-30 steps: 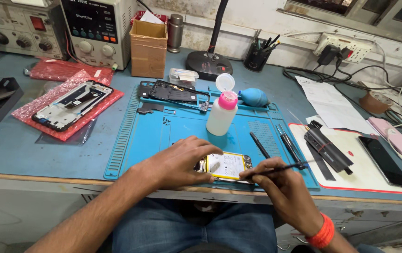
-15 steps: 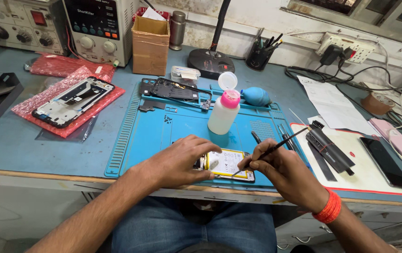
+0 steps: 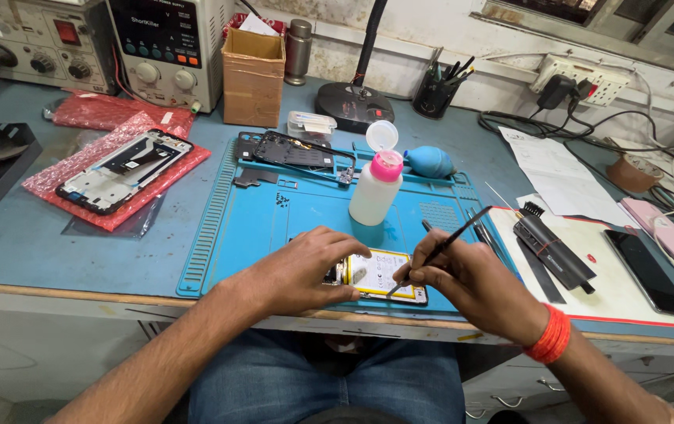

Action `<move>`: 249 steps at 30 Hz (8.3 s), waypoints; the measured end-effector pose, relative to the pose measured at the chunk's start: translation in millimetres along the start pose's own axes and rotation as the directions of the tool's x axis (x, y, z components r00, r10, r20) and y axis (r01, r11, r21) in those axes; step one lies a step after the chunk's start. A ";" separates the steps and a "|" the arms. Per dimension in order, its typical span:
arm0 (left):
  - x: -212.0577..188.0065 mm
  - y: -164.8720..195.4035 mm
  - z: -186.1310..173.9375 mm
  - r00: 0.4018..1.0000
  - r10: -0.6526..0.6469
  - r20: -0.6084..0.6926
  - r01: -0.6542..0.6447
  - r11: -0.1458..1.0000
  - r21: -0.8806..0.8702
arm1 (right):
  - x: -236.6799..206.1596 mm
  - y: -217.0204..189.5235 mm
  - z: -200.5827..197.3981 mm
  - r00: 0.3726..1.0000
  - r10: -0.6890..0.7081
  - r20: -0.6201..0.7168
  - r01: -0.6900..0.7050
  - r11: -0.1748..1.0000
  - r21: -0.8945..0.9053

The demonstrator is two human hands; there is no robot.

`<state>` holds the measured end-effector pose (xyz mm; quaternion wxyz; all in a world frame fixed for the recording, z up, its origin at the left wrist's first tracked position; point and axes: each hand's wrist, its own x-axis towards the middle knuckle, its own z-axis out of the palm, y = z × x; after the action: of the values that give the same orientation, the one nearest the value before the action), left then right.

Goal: The person pries the battery out of an opened smartphone on a repair mat, using a spudger and screwdriver to lift the battery from the frame. They apply liquid from a bottle onto the battery edge, work the tools around the battery, lift and reposition the phone, and continue prying the battery loose.

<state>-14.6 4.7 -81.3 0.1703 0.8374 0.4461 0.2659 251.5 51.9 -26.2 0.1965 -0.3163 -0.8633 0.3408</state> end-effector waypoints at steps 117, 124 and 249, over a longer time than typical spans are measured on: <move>24.3 -3.9 -15.8 0.992 0.096 0.087 -0.095 0.995 -0.017 | -15.9 48.4 43.1 0.981 -0.144 -0.133 0.178 0.939 0.296; 20.7 1.5 -22.8 0.993 0.008 0.120 0.000 0.998 -0.068 | 40.8 27.9 2.5 0.966 -0.039 0.255 -0.081 0.894 0.442; 52.7 36.3 -31.2 0.926 -0.069 0.372 -0.045 0.956 0.290 | -52.8 26.4 127.7 0.828 -0.478 -0.294 0.189 0.731 -0.656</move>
<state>14.9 30.6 -21.9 0.1287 0.8859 0.4447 0.0294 229.6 -28.4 -139.7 0.3368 -0.2654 -0.9003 -0.0747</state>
